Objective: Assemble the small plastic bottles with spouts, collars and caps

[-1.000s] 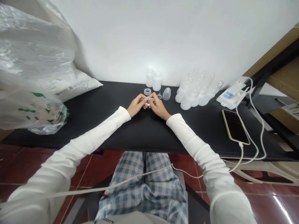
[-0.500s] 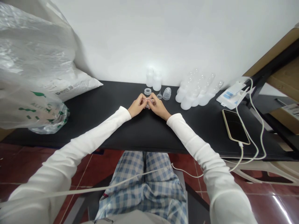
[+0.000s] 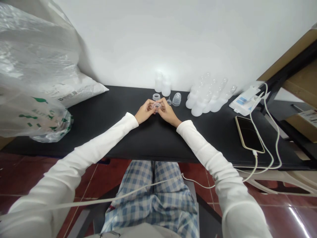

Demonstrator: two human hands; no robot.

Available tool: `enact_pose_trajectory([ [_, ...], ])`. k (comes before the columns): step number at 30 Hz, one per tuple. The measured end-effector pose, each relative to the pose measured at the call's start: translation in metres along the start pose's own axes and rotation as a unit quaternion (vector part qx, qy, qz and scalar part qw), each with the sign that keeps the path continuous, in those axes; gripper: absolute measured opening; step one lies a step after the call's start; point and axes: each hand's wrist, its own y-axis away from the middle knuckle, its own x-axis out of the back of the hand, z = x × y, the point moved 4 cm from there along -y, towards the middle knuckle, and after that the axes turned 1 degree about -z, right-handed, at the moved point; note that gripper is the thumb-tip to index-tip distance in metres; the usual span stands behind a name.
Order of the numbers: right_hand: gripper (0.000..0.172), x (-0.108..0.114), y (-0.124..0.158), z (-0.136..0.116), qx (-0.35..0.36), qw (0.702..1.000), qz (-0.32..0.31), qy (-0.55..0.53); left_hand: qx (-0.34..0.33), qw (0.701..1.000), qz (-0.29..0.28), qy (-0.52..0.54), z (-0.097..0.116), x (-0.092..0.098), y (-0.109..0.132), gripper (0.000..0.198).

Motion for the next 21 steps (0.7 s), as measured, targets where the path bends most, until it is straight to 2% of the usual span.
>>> enact_pose_trajectory([
  [8, 0.036, -0.001, 0.0, 0.004, 0.012, 0.998, 0.022, 0.062, -0.011, 0.995, 0.022, -0.092, 0.01, 0.001, 0.005, 0.024],
  [18, 0.036, -0.001, 0.0, -0.002, 0.009, 0.996, 0.039, 0.077, -0.034, 0.992, 0.043, -0.114, 0.017, -0.003, 0.007, 0.023],
  [21, 0.038, -0.001, -0.001, -0.001, 0.003, 0.997, 0.037, 0.066, -0.023, 0.996, 0.02, -0.089, 0.014, -0.003, 0.006, 0.02],
])
